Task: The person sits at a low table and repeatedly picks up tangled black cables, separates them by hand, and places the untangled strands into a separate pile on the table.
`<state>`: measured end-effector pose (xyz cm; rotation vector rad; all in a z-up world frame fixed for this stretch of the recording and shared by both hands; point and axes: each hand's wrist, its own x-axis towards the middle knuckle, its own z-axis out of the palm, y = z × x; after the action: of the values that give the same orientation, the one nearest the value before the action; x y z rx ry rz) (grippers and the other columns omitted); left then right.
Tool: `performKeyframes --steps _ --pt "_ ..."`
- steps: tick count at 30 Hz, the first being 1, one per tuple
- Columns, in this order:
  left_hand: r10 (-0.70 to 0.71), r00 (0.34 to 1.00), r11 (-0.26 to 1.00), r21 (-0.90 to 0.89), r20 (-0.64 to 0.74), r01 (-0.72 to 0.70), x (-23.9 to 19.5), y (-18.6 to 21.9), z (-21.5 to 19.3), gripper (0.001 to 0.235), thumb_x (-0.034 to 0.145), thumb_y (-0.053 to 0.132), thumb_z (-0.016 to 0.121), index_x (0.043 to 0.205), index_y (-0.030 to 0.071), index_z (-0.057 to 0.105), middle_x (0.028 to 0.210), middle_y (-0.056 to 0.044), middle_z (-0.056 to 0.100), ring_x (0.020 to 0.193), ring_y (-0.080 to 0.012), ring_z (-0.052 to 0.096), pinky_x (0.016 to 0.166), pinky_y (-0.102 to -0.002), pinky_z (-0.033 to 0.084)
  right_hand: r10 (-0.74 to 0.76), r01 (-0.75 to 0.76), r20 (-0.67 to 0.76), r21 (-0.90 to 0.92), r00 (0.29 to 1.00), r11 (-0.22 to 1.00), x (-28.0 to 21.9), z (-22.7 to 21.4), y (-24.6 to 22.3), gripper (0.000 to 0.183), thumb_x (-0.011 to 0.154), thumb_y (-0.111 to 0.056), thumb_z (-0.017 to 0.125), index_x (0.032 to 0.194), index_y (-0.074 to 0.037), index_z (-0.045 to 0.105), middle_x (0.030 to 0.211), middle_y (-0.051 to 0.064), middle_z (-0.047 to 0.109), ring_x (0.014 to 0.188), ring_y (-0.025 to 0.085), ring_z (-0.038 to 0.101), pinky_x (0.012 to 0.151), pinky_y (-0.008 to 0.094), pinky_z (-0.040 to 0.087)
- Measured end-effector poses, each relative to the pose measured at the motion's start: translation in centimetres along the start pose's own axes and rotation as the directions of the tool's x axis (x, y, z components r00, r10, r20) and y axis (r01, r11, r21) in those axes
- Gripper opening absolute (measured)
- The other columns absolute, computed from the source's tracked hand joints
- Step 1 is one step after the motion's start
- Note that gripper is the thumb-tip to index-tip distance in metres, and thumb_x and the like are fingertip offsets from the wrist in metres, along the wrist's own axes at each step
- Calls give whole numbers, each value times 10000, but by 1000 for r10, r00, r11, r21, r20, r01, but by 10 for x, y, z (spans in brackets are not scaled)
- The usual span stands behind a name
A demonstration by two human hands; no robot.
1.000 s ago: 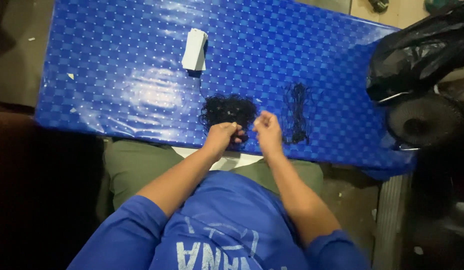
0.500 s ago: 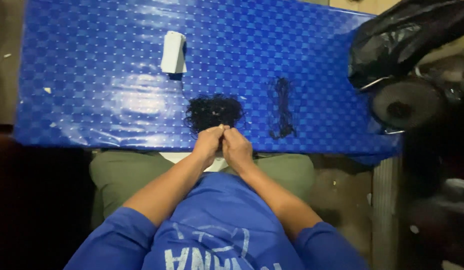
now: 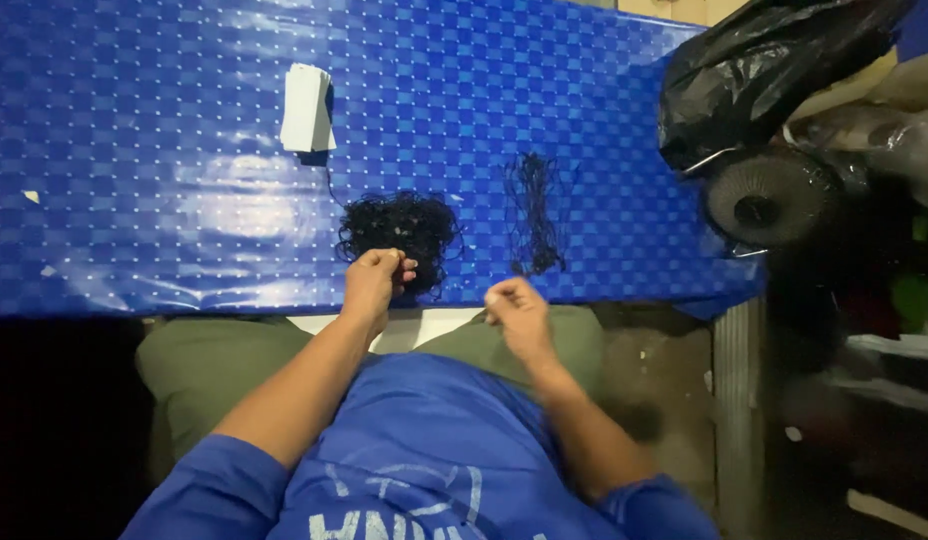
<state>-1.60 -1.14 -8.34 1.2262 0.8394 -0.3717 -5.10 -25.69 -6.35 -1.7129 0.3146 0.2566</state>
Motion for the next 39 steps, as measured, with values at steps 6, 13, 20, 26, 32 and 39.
performKeyframes --steps 6,13,20,26,32,39 --pt "549 823 456 773 146 -441 0 -2 -12 331 915 332 723 1220 205 716 1220 -56 654 1160 -322 621 945 -454 525 -128 71 -131 -373 983 925 24 -50 -73 44 889 -97 718 927 -110 738 607 99 689 552 153 653 520 288 513" --pt "207 862 -193 883 463 -428 -40 31 -15 696 874 347 742 1507 174 510 1621 -229 317 1514 -453 271 1043 -573 474 -508 265 -132 -727 851 633 129 -92 -100 61 813 -91 729 865 -123 735 706 113 704 684 338 706 642 421 538" --pt "36 888 -266 861 458 -433 -39 45 -14 839 821 299 749 1580 219 400 1673 -225 193 1550 -457 160 1037 -560 485 -711 262 -253 -807 656 529 201 -115 -148 53 785 -126 717 826 -160 718 653 54 712 595 273 719 551 369 567" --pt "-13 898 -239 871 439 -429 -38 54 -9 863 800 369 750 1578 214 411 1683 -221 157 1553 -455 138 1039 -569 483 -611 209 -327 -738 721 642 210 -121 -87 64 778 -71 703 789 -128 676 636 64 707 567 238 730 556 337 566" --pt "-46 907 -293 862 418 -413 -34 53 -7 873 812 417 731 1591 225 386 1679 -207 154 1557 -441 132 1045 -551 488 -338 -29 -422 -659 842 752 179 -117 35 99 779 -90 668 711 -157 642 634 60 698 628 269 717 643 383 547" --pt "-46 903 -282 862 426 -421 -41 58 -4 854 808 349 730 1584 199 406 1660 -238 202 1547 -462 163 1038 -545 497 -96 -208 -548 -467 831 860 138 -115 56 34 745 -141 717 763 -154 692 649 31 704 557 202 717 526 300 545"
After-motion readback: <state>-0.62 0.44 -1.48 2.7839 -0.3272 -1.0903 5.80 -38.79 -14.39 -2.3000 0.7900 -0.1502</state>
